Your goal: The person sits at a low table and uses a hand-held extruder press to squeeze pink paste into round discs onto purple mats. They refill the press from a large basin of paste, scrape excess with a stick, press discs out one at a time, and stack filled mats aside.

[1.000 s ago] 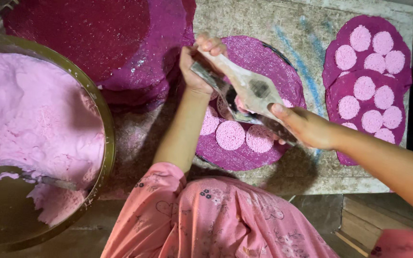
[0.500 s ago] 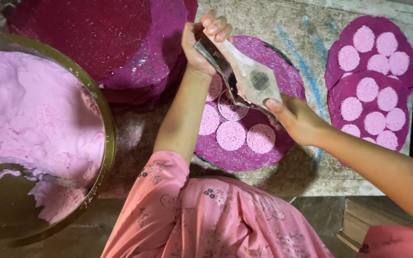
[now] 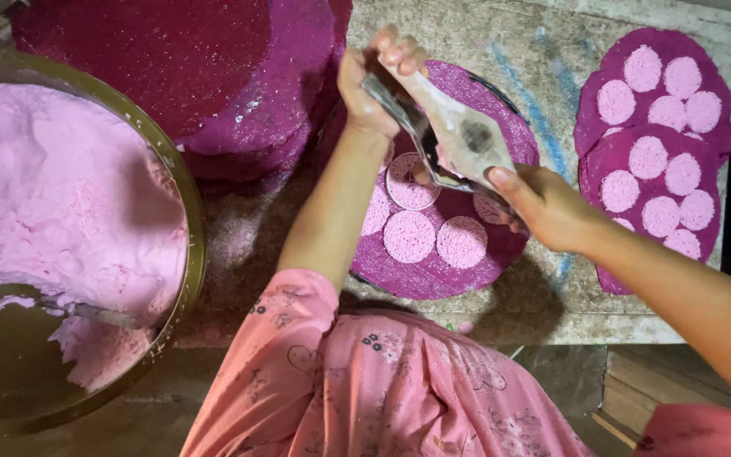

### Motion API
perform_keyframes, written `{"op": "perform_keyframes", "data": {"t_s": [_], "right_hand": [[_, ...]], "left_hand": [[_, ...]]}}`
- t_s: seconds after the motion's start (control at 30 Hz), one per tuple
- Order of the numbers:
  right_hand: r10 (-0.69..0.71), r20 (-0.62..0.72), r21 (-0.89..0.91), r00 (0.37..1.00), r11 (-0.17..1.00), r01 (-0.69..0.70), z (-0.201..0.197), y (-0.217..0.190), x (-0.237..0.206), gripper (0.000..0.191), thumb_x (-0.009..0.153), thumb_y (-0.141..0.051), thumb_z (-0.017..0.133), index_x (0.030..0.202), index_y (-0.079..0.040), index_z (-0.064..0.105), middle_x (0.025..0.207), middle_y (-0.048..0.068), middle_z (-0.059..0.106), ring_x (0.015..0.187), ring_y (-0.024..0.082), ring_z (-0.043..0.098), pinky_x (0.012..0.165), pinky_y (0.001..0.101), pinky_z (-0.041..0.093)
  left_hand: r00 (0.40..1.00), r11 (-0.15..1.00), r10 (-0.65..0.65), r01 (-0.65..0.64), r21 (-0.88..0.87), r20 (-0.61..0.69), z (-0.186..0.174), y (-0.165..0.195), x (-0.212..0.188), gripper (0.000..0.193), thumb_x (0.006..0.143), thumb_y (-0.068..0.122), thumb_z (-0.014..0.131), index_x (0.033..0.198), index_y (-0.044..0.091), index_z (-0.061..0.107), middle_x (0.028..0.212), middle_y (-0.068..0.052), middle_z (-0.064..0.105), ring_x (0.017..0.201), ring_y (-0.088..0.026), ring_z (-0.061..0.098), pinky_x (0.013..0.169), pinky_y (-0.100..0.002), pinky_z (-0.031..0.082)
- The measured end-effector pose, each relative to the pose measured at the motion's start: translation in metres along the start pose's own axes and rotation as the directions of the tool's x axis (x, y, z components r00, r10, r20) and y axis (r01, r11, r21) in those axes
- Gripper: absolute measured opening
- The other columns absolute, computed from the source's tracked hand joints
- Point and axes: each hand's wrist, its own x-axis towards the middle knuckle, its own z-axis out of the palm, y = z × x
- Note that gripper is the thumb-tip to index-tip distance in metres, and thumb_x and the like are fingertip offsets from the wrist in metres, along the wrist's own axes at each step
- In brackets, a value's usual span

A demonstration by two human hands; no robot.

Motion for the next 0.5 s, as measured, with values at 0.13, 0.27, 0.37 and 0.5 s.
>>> {"op": "perform_keyframes", "data": {"t_s": [0.13, 0.27, 0.37, 0.5], "right_hand": [[-0.032, 0.003, 0.187, 0.999, 0.982, 0.031, 0.005, 0.003, 0.000, 0.076, 0.099, -0.067, 0.032, 0.090, 0.000, 0.066, 0.068, 0.007, 0.064, 0.061, 0.019, 0.063, 0.059, 0.0357, 0.052], [-0.022, -0.001, 0.116, 1.000, 0.993, 0.022, 0.007, 0.003, 0.002, 0.076, 0.097, -0.068, 0.032, 0.095, -0.001, 0.068, 0.066, 0.007, 0.063, 0.058, 0.019, 0.062, 0.057, 0.0367, 0.051], [-0.123, -0.098, 0.109, 0.988, 0.985, 0.133, 0.015, 0.005, 0.008, 0.075, 0.096, -0.069, 0.033, 0.112, -0.004, 0.066, 0.068, 0.005, 0.060, 0.061, 0.017, 0.058, 0.057, 0.0360, 0.048], [-0.378, -0.197, 0.281, 0.904, 0.862, 0.422, 0.041, 0.022, 0.010, 0.080, 0.100, -0.072, 0.037, 0.125, -0.001, 0.064, 0.080, 0.000, 0.052, 0.074, 0.014, 0.048, 0.063, 0.0330, 0.041]], "left_hand": [[0.999, 0.998, -0.047, 0.046, 0.050, 0.003, -0.001, 0.008, 0.004, 0.022, 0.090, 0.035, 0.044, 0.090, 0.014, 0.051, 0.082, 0.002, 0.051, 0.084, -0.016, 0.052, 0.082, -0.035, 0.049], [1.000, 0.999, -0.017, 0.017, 0.034, -0.017, 0.000, 0.002, -0.001, 0.021, 0.090, 0.035, 0.044, 0.091, 0.015, 0.050, 0.082, 0.002, 0.050, 0.084, -0.017, 0.052, 0.083, -0.036, 0.049], [0.999, 0.997, -0.028, 0.024, 0.079, 0.047, 0.009, 0.007, 0.004, 0.024, 0.091, 0.036, 0.044, 0.091, 0.013, 0.051, 0.084, 0.000, 0.052, 0.085, -0.018, 0.053, 0.082, -0.036, 0.048], [0.999, 0.867, -0.027, 0.041, 0.496, -0.037, 0.029, 0.035, 0.004, 0.038, 0.089, 0.037, 0.043, 0.102, 0.008, 0.063, 0.093, -0.008, 0.064, 0.092, -0.024, 0.061, 0.089, -0.041, 0.053]]}}
